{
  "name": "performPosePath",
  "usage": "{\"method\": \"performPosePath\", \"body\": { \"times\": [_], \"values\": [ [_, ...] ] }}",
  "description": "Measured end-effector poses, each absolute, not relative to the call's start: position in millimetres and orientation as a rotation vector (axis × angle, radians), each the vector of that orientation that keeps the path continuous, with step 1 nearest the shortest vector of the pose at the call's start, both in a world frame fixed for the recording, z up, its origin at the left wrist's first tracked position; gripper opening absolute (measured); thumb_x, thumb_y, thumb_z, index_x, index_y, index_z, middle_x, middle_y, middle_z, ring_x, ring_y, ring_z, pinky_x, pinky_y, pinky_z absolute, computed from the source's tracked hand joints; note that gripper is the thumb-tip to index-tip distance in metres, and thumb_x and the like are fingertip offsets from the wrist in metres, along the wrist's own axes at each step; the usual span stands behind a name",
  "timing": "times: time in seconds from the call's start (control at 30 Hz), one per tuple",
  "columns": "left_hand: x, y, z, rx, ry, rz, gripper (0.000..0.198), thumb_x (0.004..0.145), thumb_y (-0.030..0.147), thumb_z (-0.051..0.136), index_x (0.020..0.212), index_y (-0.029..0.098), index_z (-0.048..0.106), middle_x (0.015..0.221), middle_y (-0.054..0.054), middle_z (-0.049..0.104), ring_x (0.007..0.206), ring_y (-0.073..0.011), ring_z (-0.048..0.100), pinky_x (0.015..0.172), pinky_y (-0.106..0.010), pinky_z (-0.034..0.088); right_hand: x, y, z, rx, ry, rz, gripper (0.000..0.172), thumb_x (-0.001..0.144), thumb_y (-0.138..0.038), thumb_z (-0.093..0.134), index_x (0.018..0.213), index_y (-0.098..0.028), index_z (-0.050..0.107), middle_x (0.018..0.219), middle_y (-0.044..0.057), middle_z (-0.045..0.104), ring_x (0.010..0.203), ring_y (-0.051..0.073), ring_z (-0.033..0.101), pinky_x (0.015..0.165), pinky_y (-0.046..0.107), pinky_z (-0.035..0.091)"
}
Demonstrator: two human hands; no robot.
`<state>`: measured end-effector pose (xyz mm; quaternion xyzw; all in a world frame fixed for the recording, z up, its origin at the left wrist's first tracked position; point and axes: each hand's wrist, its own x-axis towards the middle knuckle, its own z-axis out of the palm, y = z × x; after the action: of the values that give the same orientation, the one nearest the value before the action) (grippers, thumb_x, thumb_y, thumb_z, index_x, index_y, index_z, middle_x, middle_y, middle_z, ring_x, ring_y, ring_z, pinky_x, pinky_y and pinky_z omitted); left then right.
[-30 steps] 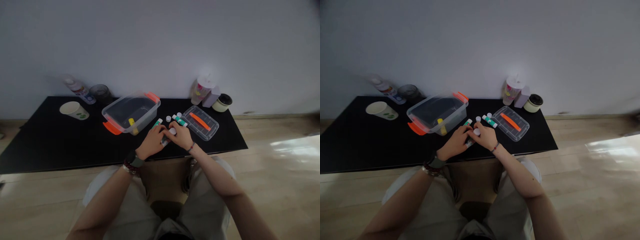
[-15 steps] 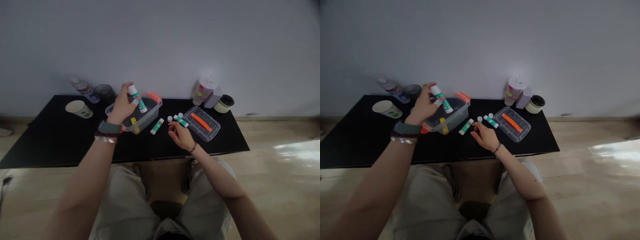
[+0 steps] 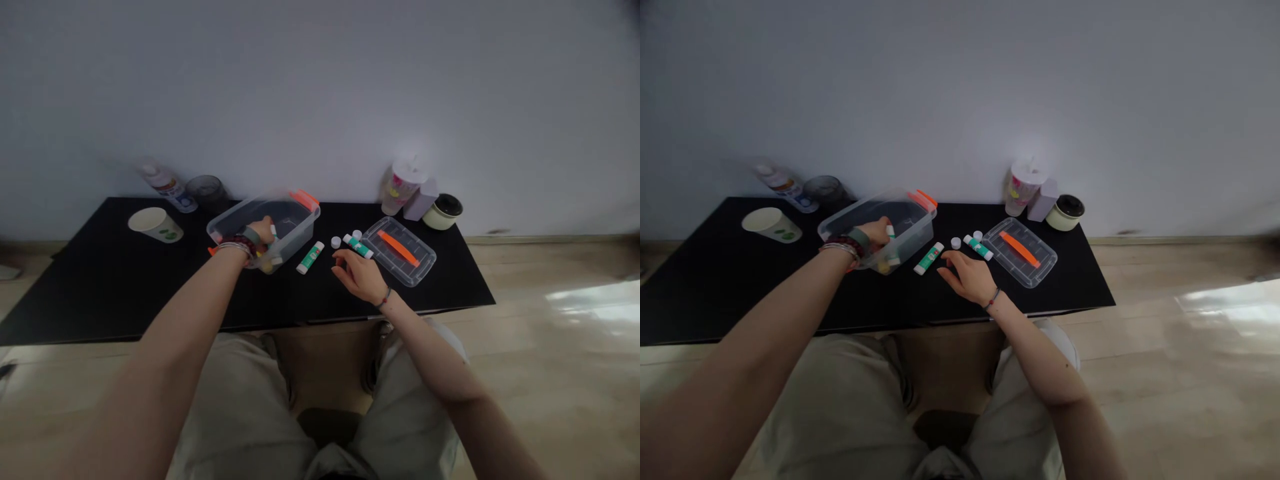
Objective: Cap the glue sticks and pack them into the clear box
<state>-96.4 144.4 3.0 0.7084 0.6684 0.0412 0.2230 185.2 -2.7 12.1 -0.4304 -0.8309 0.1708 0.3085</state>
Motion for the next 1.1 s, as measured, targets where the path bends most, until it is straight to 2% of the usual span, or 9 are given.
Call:
{"method": "performPosePath", "body": {
  "times": [0.2,0.33,0.43,0.53,0.57,0.63,0.73,0.9,1.1],
  "values": [
    [-95.7,145.1,5.9,1.900,1.961,-0.326,0.022,0.080,0.023,0.075,0.080,0.010,0.058,0.058,0.001,0.060,0.077,-0.0172,0.063,0.075,-0.026,0.052,187.2,-2.2,13.2,-1.207,-2.238,0.418,0.030,0.101,-0.039,0.046,0.117,-0.017,0.058,0.100,0.007,0.071,0.075,0.015,0.064,0.067,0.025,0.044],
    [-95.8,139.9,10.0,1.928,1.953,-0.430,0.017,0.080,0.020,0.073,0.077,0.009,0.060,0.062,-0.003,0.065,0.082,-0.0212,0.065,0.079,-0.031,0.053,186.8,-2.0,12.6,-1.205,-2.260,0.371,0.030,0.101,-0.039,0.046,0.116,-0.017,0.059,0.101,0.008,0.071,0.083,0.017,0.066,0.068,0.026,0.045],
    [-90.2,133.9,22.9,1.990,1.999,-0.405,0.022,0.082,0.019,0.069,0.098,0.004,0.062,0.087,-0.014,0.072,0.096,-0.0294,0.066,0.089,-0.044,0.052,186.4,-1.4,12.3,-1.237,-2.285,0.352,0.030,0.101,-0.039,0.046,0.116,-0.017,0.059,0.103,0.008,0.071,0.087,0.017,0.067,0.068,0.025,0.045],
    [-72.3,116.8,46.1,2.065,2.083,-0.294,0.041,0.091,0.028,0.059,0.126,0.008,0.055,0.119,-0.023,0.067,0.111,-0.0371,0.063,0.094,-0.055,0.047,188.7,1.6,13.0,-1.328,-2.270,0.300,0.030,0.101,-0.040,0.047,0.116,-0.018,0.060,0.103,0.008,0.072,0.089,0.018,0.067,0.068,0.025,0.044],
    [-64.0,106.9,54.0,2.096,2.101,-0.224,0.044,0.094,0.033,0.055,0.132,0.012,0.052,0.124,-0.022,0.064,0.113,-0.0373,0.063,0.093,-0.054,0.048,190.7,3.6,13.4,-1.376,-2.246,0.272,0.030,0.101,-0.040,0.046,0.116,-0.018,0.060,0.104,0.008,0.072,0.091,0.019,0.067,0.069,0.026,0.043],
    [-46.7,81.4,65.9,2.206,2.024,0.138,0.046,0.097,0.038,0.049,0.139,0.020,0.048,0.124,-0.016,0.066,0.110,-0.0340,0.064,0.092,-0.049,0.049,197.0,9.2,14.1,-1.501,-2.171,0.210,0.030,0.101,-0.039,0.044,0.114,-0.018,0.061,0.105,0.008,0.071,0.092,0.019,0.066,0.068,0.026,0.042],
    [-26.4,40.3,64.4,2.220,1.871,0.404,0.039,0.097,0.037,0.048,0.133,0.023,0.055,0.111,-0.009,0.070,0.103,-0.0272,0.065,0.088,-0.038,0.049,210.1,20.6,13.1,-1.706,-2.074,0.132,0.028,0.102,-0.036,0.043,0.111,-0.018,0.062,0.107,0.009,0.069,0.093,0.021,0.065,0.068,0.027,0.042],
    [-18.4,8.1,20.9,2.181,1.694,0.321,0.031,0.096,0.033,0.047,0.120,0.022,0.063,0.109,-0.007,0.070,0.096,-0.0237,0.067,0.079,-0.033,0.049,227.8,35.7,1.1,-2.044,-2.101,0.105,0.026,0.099,-0.031,0.048,0.115,-0.018,0.063,0.119,0.012,0.065,0.097,0.025,0.065,0.069,0.030,0.044],
    [-16.3,6.1,-10.5,2.168,1.601,0.285,0.026,0.095,0.029,0.048,0.115,0.024,0.064,0.118,-0.006,0.069,0.103,-0.0216,0.067,0.081,-0.031,0.050,229.6,43.5,-22.4,-2.252,-2.217,0.184,0.032,0.098,-0.035,0.052,0.124,-0.019,0.060,0.124,0.014,0.063,0.099,0.027,0.067,0.073,0.033,0.050]
  ]
}}
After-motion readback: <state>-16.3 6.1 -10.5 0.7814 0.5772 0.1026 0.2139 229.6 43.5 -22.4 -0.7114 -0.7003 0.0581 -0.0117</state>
